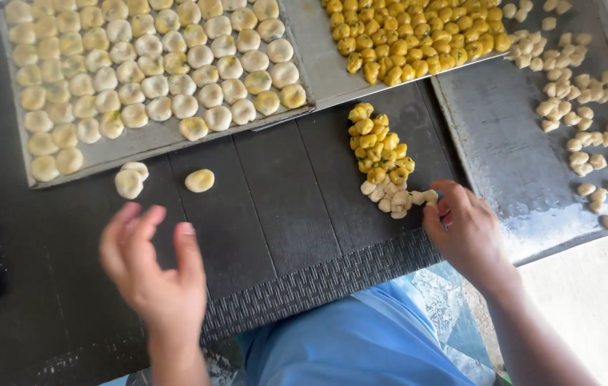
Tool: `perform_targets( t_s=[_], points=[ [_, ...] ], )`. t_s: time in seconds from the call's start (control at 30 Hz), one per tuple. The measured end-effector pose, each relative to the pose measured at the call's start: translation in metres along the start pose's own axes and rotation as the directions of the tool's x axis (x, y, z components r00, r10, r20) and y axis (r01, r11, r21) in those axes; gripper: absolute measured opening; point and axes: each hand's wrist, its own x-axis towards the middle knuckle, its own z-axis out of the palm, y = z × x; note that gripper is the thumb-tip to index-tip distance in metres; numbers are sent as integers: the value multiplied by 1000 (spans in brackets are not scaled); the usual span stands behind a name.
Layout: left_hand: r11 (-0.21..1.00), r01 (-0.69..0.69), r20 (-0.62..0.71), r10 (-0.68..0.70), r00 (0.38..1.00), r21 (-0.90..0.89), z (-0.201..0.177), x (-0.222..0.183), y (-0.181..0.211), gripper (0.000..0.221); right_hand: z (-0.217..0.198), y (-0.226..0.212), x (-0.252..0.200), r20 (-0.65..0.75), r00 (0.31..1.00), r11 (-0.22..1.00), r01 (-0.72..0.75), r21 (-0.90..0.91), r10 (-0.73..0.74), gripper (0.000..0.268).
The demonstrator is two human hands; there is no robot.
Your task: Filling and folding small dough pieces with pineapple jam and arranging them on baking trays.
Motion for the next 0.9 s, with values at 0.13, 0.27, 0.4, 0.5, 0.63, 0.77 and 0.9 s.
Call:
perform_targets(
  t_s=[0.13, 0.27, 0.4, 0.5, 0.63, 0.77, 0.9],
  points=[
    [990, 19, 90, -7, 996, -137, 32, -19, 26, 11, -8, -30, 7, -95, 995, 982, 2, 187, 16, 32],
    [929, 36, 254, 63, 965, -368, 69, -42, 39, 16, 14, -96, 25, -95, 982, 778, 185, 601, -160, 20],
    [935, 15, 289, 95, 953, -355, 77, -52, 30, 30, 54, -137, 33, -174, 917, 766, 395, 508, -358, 23],
    [969, -131, 566, 229, 792, -209, 66, -61, 23, 50, 70, -135, 32, -217, 766, 772, 631, 77, -605, 10],
    [959, -281, 600, 245, 762, -35, 60, -77, 20, 67, 57, -115, 7, -87, 717, 719, 672, -177, -691, 46],
    [954, -300, 621, 232, 749, 6, 59, -77, 25, 78, 60, -107, 9, -26, 774, 753, 606, -258, -632, 64],
    [956, -293, 583, 228, 780, 18, 60, -77, 25, 76, 47, -99, 38, -96, 783, 779, 585, -225, -615, 47]
  ],
)
